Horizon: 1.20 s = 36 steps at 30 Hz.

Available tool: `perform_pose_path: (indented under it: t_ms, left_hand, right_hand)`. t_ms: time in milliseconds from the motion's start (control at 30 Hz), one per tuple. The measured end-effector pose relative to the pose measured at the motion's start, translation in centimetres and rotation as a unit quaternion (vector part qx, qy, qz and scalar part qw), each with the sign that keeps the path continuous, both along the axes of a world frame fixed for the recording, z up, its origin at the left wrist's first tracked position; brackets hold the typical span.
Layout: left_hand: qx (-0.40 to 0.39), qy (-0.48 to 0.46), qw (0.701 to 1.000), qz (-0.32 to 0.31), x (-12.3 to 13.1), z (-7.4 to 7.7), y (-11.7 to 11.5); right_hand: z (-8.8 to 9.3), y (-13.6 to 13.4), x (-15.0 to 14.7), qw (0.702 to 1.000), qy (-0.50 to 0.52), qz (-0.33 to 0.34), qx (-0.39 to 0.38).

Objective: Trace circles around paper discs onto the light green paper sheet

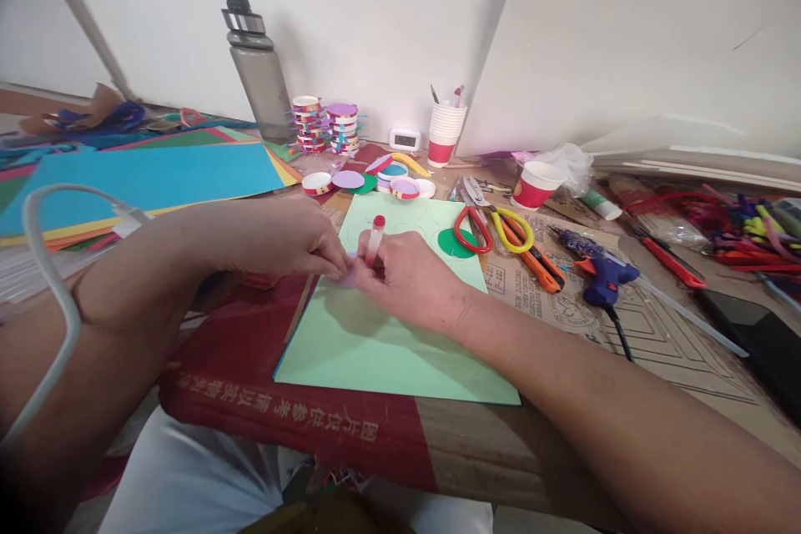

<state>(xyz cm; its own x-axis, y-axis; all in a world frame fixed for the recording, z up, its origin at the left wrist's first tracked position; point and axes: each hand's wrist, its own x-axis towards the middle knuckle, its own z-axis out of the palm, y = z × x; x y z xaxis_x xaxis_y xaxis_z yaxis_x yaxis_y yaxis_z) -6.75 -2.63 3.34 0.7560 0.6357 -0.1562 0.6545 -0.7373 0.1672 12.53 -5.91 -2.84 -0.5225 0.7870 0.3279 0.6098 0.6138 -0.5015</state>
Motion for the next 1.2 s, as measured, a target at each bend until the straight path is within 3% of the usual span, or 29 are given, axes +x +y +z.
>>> perform_pose_path:
  t_ms: [433,733,867,1200]
  left_hand:
    - [-0.024,0.062,0.998,0.020,1.2,1.1,-0.9]
    - [-0.008,0.103,0.994,0.030,1.0,0.6,-0.4]
    - [-0.006,0.087,0.996,0.005,0.4,0.2,-0.2]
    - [0.046,0.106,0.993,0.021,1.1,1.0,-0.4]
  right_hand:
    - [0.0,-0.4,-0.5,0.999,0.036,0.025,-0.012]
    - [0.0,-0.4,-1.0,0.999,0.029,0.026,-0.023]
    - [0.0,-0.5,-1.0,0.998,0.052,0.031,-0.032]
    - [-0.4,-0.8,-1.2,0.996,0.050,0.033,-0.070]
